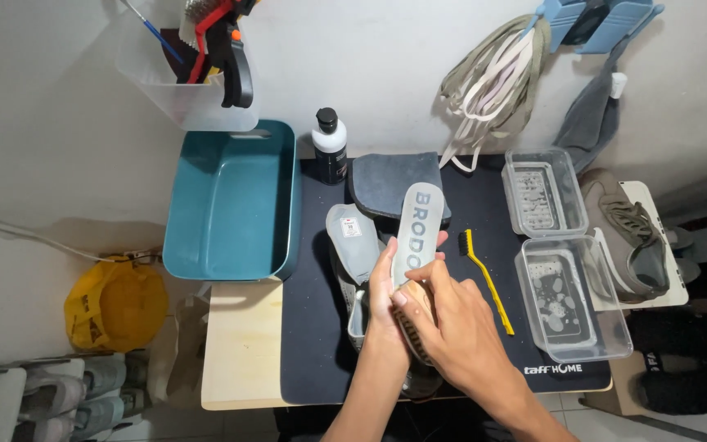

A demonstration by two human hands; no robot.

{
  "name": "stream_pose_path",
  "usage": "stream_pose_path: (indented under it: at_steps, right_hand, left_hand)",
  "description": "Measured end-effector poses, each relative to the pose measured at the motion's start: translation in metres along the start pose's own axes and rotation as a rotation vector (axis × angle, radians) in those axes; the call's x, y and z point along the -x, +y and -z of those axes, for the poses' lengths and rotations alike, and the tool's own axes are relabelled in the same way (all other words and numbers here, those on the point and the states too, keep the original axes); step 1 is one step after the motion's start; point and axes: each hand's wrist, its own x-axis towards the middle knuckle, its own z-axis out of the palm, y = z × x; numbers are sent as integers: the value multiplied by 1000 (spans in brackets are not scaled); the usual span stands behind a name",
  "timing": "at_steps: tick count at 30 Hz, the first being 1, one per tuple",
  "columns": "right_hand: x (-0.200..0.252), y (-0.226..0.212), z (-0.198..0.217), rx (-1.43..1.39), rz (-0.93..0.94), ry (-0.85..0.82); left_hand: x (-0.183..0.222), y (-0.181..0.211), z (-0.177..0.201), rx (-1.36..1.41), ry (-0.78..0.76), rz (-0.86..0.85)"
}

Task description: Cleaning a shoe insole using a brush, cleaning solution, and a cloth at a workstation.

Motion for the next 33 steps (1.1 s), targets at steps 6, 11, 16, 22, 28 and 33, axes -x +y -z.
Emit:
stream_pose_path:
  at_steps: [6, 11, 16, 22, 28, 33]
  right_hand:
    - [-58, 22, -25, 230, 307, 579]
    - [-22, 15, -9, 106, 223, 152]
    - [3, 33, 13, 119, 282, -133]
    - [1, 73, 16, -654, 208, 72]
    - [4, 77, -7, -998, 78, 124]
    - [-5, 54, -9, -964, 142, 367]
  left_hand:
    - [5, -9, -4, 55, -61, 4]
    - [24, 3, -26, -14, -91, -7]
    - [7, 5, -5, 70, -165, -89]
    - [20, 4, -24, 70, -316, -92]
    - [24, -1, -26, -57, -265, -204]
    - [31, -13, -22, -28, -324, -194]
